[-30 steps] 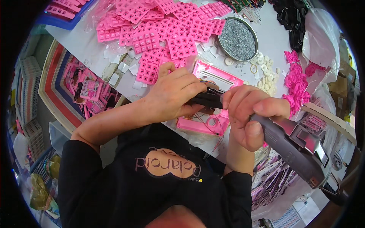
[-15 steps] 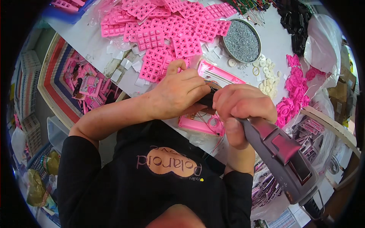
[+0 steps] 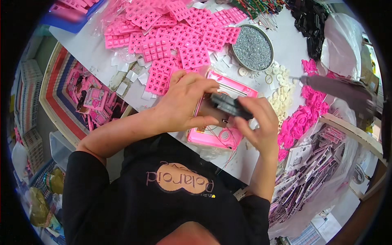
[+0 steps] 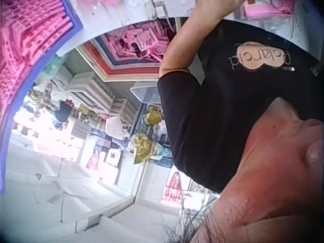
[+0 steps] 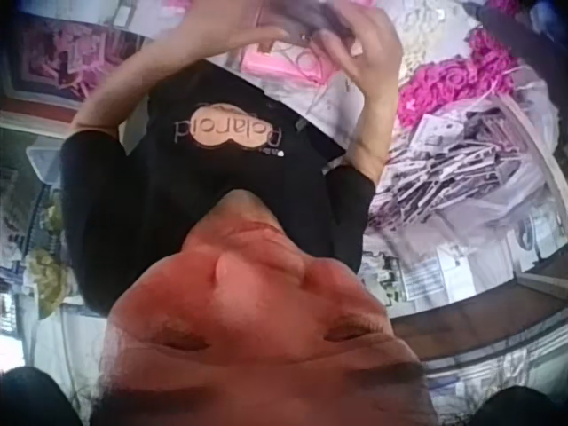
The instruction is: Assemble a toy electronic bank by inserting components such as the circuit board and keypad into the plastic casing and securing them.
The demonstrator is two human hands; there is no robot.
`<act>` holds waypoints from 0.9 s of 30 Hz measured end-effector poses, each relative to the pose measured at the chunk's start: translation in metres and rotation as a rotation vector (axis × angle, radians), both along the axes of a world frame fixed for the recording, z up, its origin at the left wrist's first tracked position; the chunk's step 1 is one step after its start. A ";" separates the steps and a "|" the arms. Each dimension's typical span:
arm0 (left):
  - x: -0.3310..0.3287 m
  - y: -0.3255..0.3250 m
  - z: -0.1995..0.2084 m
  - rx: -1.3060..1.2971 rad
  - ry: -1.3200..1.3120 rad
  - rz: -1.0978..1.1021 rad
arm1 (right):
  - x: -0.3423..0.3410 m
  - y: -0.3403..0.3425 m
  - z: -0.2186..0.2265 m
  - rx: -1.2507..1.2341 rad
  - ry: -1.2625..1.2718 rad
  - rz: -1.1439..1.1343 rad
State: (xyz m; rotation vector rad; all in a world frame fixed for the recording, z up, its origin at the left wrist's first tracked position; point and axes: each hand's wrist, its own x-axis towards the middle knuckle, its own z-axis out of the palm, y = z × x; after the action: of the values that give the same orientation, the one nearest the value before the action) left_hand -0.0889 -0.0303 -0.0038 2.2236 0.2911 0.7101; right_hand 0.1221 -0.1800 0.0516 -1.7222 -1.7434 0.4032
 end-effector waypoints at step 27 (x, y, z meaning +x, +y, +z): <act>0.007 -0.019 0.014 0.220 0.219 0.091 | 0.016 0.026 0.002 -0.045 -0.297 0.092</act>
State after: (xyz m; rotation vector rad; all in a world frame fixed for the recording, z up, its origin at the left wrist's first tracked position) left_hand -0.0819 -0.0494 0.0106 2.5163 0.4439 0.5689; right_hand 0.1385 -0.1539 0.0535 -1.8113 -2.0426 0.2358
